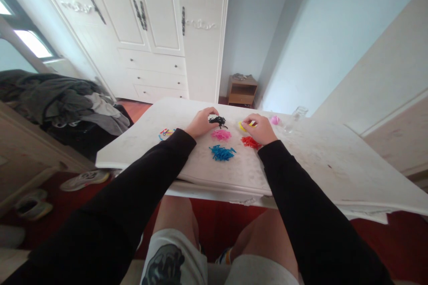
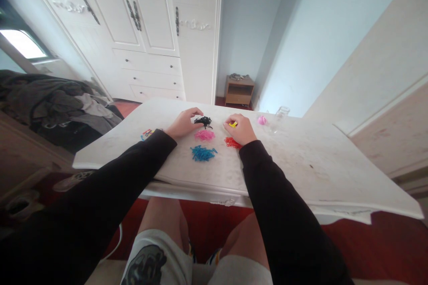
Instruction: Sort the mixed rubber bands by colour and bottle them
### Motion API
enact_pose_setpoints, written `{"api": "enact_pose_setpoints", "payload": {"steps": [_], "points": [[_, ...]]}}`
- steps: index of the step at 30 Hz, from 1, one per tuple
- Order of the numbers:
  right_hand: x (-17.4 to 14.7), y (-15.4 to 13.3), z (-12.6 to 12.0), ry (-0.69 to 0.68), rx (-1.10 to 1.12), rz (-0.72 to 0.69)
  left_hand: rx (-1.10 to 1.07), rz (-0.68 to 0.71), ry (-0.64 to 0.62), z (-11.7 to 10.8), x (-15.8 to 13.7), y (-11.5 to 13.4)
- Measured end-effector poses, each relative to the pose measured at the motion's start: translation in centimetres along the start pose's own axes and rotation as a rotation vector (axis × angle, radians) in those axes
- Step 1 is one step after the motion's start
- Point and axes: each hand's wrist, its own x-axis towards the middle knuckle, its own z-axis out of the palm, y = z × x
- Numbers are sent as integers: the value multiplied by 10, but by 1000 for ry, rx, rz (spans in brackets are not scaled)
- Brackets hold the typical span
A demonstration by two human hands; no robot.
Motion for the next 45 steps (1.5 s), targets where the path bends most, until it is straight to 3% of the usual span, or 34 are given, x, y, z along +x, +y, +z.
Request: {"api": "enact_pose_setpoints", "payload": {"steps": [4, 8, 19, 29, 35, 41, 45], "points": [[0, 1, 0, 5, -6, -14, -28, 88, -111, -4, 0, 11], [0, 0, 0, -9, -16, -14, -15, 59, -250, -6, -2, 16], [0, 0, 1, -24, -13, -39, 84, 34, -174, -8, -1, 17], [0, 1, 1, -21, -14, -50, 196, -81, -139, -8, -1, 17], [0, -1, 0, -27, -21, -41, 201, -25, -94, -10, -3, 22], [0, -2, 0, -35, -23, -43, 127, 81, -205, -9, -4, 25], [0, -1, 0, -35, -30, -42, 109, 70, -315, -7, -6, 27]]}}
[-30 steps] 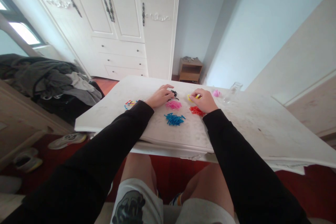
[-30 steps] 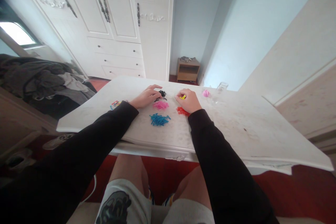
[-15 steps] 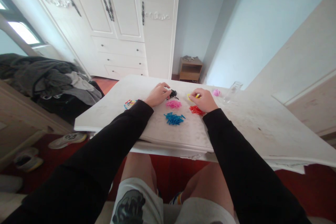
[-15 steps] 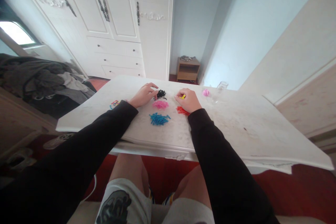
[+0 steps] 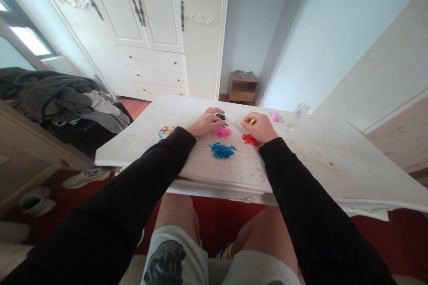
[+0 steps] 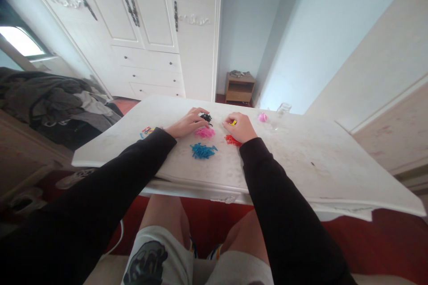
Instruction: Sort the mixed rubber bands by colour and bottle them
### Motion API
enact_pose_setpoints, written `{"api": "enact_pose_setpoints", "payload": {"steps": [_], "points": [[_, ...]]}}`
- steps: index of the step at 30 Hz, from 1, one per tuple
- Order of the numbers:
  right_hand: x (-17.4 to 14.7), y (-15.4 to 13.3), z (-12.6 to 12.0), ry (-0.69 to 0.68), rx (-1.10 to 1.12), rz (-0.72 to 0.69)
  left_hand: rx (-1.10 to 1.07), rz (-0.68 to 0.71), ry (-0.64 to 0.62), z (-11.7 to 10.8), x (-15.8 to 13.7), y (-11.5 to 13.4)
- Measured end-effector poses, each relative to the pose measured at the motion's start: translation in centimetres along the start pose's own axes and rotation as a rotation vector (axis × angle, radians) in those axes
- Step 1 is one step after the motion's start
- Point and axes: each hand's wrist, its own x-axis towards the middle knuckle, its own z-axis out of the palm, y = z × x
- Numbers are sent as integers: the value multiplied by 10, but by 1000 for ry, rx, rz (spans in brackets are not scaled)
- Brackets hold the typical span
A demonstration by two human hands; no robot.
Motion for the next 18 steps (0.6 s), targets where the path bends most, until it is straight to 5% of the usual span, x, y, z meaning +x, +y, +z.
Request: {"api": "enact_pose_setpoints", "payload": {"steps": [18], "points": [[0, 0, -1, -33, -18, 0, 39, -22, -82, 0, -1, 4]]}}
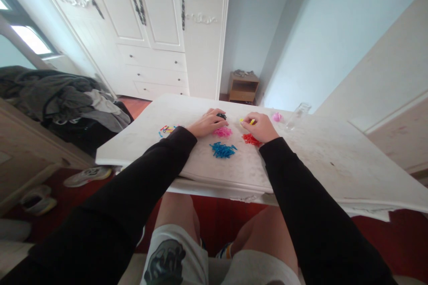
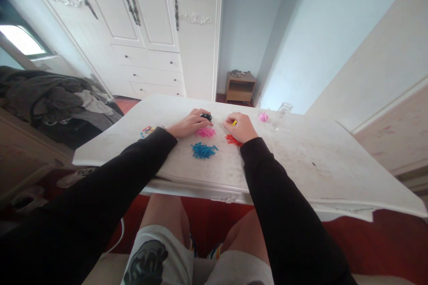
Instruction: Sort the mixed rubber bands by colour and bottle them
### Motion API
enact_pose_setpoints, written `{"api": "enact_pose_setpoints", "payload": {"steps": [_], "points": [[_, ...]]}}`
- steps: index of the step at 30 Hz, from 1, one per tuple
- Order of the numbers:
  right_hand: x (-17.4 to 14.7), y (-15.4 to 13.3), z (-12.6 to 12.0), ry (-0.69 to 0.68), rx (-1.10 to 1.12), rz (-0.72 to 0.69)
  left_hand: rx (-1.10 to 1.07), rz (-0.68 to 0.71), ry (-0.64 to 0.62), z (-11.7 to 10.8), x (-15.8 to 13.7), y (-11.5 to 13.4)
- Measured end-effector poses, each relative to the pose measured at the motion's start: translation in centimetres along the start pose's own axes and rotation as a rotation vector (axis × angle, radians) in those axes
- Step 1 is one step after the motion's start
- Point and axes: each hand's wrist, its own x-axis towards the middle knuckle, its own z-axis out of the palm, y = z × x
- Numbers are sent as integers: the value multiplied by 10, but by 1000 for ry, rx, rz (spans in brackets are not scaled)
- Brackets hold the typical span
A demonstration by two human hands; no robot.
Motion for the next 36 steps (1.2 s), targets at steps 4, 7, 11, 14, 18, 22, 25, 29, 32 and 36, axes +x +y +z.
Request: {"api": "enact_pose_setpoints", "payload": {"steps": [4, 7, 11, 14, 18, 22, 25, 29, 32, 36], "points": [[0, 0, 0, -3, -8, 1, 32, -38, 26, 3, 2, -3], [-1, -1, 0, -1, -11, -2, 43, -37, 61, 3, 3, -6], [-1, -2, -1, -6, -5, 5, 23, -11, 114, 1, 3, -7], [-1, -3, -1, -5, -5, 12, 9, -1, 140, -2, 1, -4], [-1, -3, -1, -9, -14, 19, 3, -25, 156, -3, 1, -2], [-1, -3, -1, -7, -12, 20, -23, -35, 160, -2, 2, -3], [-1, -3, -1, -6, -11, 13, -66, -47, 158, -1, 2, -2], [-1, -3, -1, -12, -11, 5, -83, -54, 182, -2, 3, -2], [-1, -3, -1, -18, -13, 0, -74, -50, 202, -1, 3, -2], [-1, -1, -2, -21, -16, -1, -47, -51, 201, -2, 3, -4]]}}
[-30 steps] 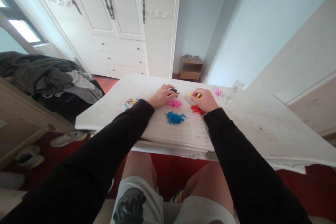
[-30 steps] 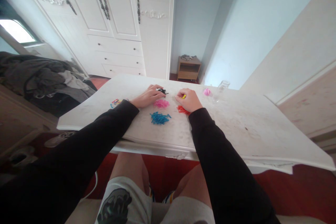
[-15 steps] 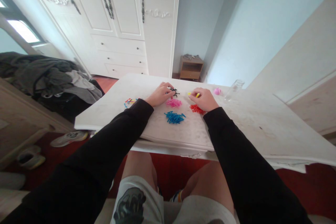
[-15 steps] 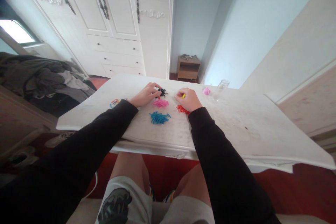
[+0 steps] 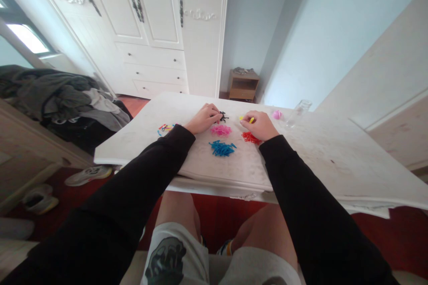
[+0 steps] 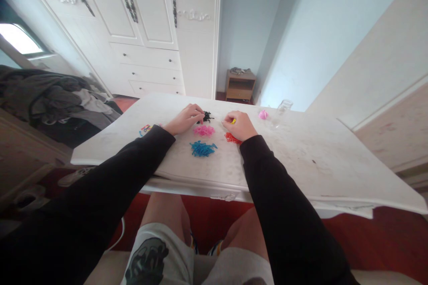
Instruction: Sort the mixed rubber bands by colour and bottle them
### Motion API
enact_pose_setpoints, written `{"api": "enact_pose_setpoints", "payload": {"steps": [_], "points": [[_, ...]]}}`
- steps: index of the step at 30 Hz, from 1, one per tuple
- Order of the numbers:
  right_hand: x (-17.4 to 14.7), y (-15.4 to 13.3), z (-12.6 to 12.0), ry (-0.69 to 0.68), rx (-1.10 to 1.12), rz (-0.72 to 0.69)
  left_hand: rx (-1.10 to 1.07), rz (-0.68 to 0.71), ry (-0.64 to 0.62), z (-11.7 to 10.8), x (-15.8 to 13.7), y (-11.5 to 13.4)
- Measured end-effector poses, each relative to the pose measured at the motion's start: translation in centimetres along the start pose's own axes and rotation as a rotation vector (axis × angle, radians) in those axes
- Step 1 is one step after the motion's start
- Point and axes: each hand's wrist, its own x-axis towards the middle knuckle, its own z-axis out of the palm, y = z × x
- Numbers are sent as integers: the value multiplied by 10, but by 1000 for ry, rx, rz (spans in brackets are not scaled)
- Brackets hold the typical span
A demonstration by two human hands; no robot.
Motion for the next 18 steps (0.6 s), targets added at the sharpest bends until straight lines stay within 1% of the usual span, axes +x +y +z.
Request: {"api": "enact_pose_setpoints", "payload": {"steps": [5, 7, 10, 12, 14, 16, 18], "points": [[1, 1, 1, -14, 1, 6, 24, 19, -24, -1, -1, 2], [1, 2, 1, -15, 4, 10, 29, 29, 18, -2, -2, 2], [1, 2, 2, -3, 7, 9, 52, -10, 142, -11, -4, -4], [1, 3, 2, 6, 12, 3, 73, -50, 206, -25, -9, -13], [1, 3, 3, 11, 20, -4, 92, -98, 200, -48, -18, -26], [2, 3, 3, 21, 29, -13, 117, -207, 124, -76, -29, -40], [3, 2, 3, 31, 35, -24, 162, -302, 8, -104, -40, -53]]}}
